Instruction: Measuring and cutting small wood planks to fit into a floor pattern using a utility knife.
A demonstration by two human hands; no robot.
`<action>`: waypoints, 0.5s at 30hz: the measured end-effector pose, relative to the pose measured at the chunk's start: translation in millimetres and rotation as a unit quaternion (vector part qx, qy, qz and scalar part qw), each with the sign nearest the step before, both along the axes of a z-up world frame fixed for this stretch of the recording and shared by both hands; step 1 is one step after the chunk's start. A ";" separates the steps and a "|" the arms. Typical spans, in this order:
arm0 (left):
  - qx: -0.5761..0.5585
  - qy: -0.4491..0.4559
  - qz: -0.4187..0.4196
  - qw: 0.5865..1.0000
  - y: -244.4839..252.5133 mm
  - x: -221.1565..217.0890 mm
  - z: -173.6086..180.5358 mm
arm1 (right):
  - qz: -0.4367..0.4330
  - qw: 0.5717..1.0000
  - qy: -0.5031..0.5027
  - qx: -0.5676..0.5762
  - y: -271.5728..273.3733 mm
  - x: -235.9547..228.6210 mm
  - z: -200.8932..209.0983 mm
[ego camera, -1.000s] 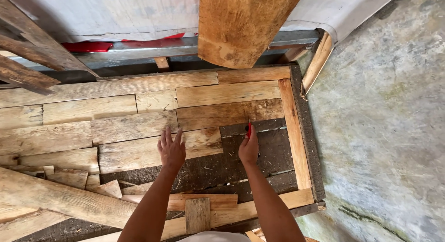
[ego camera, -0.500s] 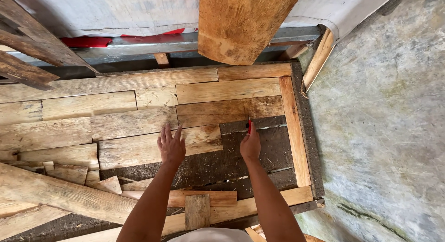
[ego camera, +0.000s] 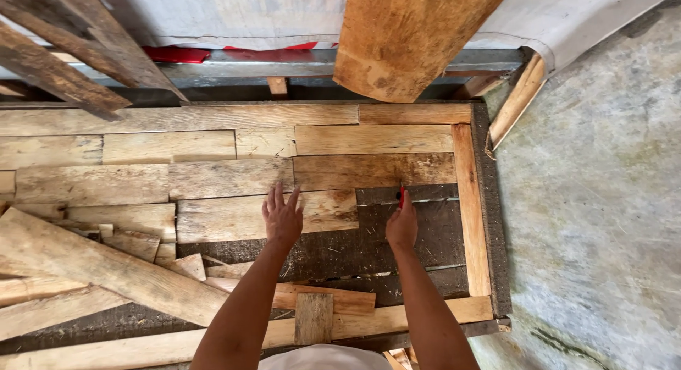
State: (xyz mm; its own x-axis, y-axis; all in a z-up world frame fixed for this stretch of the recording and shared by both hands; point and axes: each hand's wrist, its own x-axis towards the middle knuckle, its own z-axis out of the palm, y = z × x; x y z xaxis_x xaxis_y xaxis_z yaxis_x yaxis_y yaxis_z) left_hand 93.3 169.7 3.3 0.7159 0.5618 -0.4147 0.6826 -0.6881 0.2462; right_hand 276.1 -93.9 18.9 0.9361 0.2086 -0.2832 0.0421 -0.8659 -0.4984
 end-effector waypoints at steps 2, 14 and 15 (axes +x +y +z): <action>0.004 -0.003 0.001 1.000 -1.9 2.1 3.2 | 0.012 1.000 -0.016 0.021 -6.2 -1.1 2.3; 0.004 -0.179 0.057 0.982 -26.3 -44.9 33.9 | 0.081 0.972 -0.156 0.154 -26.8 -49.9 -4.7; -0.013 -0.221 0.074 0.972 -31.5 -54.9 42.5 | 0.062 0.981 -0.124 0.135 -29.8 -58.1 -4.1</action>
State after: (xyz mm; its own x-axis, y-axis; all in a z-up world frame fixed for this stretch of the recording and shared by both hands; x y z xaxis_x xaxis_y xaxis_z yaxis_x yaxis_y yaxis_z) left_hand 38.5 138.2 45.8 0.7402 0.6648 -0.1004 0.5966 -0.5804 0.5543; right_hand 218.0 -123.8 14.7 0.9319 0.3613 0.0312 0.2875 -0.6836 -0.6708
